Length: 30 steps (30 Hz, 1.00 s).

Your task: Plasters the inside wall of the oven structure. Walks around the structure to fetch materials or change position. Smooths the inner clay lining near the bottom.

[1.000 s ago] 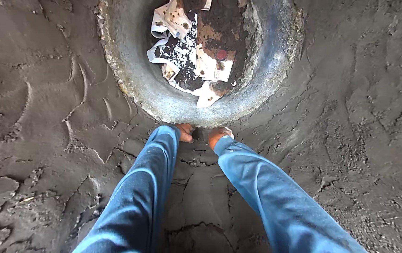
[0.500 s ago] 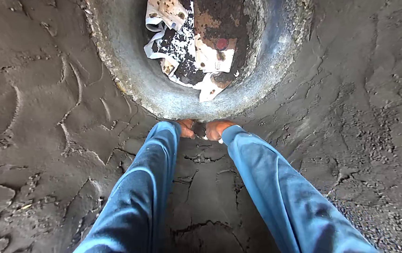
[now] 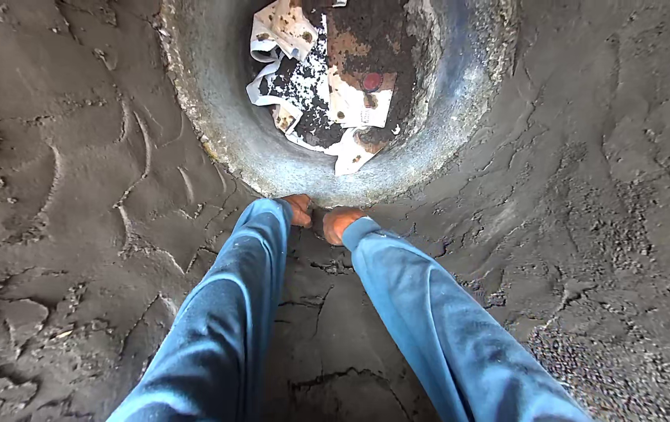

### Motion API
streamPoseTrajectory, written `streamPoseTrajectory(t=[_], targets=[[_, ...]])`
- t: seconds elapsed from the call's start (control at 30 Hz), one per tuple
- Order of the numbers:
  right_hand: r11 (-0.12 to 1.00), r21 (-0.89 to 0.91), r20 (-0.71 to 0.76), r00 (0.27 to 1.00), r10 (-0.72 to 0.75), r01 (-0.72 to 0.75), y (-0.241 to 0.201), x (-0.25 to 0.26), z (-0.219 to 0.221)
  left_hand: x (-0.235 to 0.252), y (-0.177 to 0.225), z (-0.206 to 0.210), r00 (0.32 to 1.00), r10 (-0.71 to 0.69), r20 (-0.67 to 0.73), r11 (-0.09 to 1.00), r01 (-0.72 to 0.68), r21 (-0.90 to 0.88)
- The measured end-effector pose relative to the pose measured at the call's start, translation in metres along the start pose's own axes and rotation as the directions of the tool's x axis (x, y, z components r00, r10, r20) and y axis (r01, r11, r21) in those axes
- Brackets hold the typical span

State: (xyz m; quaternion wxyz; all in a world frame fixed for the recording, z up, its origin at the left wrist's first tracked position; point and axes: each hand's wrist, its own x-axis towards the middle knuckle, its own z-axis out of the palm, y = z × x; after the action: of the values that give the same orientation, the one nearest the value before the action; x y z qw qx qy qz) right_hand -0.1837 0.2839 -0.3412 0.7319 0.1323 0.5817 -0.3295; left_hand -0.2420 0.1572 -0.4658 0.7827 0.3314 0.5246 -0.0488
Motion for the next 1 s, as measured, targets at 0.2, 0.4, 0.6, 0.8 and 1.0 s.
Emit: streamPoseTrajectory(t=[0.2,0.4,0.6,0.8,1.0], targets=[[0.995,0.072,-0.073,0.995,0.068,-0.063,0.001,0.004,0.015,-0.009,-0.004,0.0,0.999,-0.021,-0.033,0.999,0.02,-0.028],[0.976,0.093,-0.065,0.977,0.201,-0.195,0.009,-0.002,0.015,-0.007,-0.001,-0.002,0.998,-0.055,-0.04,0.993,0.05,-0.107],[0.987,-0.019,-0.054,0.986,0.161,-0.162,0.017,-0.006,0.015,-0.008,0.006,0.001,0.997,-0.041,-0.07,0.981,0.027,-0.191],[0.988,-0.113,0.015,0.994,0.107,-0.105,0.046,-0.017,0.011,-0.016,0.027,0.001,0.985,-0.107,-0.139,0.935,0.052,-0.352],[0.956,-0.278,0.112,0.986,0.123,-0.087,0.069,-0.044,0.002,-0.015,0.032,0.0,0.977,-0.13,-0.171,0.897,0.042,-0.439]])
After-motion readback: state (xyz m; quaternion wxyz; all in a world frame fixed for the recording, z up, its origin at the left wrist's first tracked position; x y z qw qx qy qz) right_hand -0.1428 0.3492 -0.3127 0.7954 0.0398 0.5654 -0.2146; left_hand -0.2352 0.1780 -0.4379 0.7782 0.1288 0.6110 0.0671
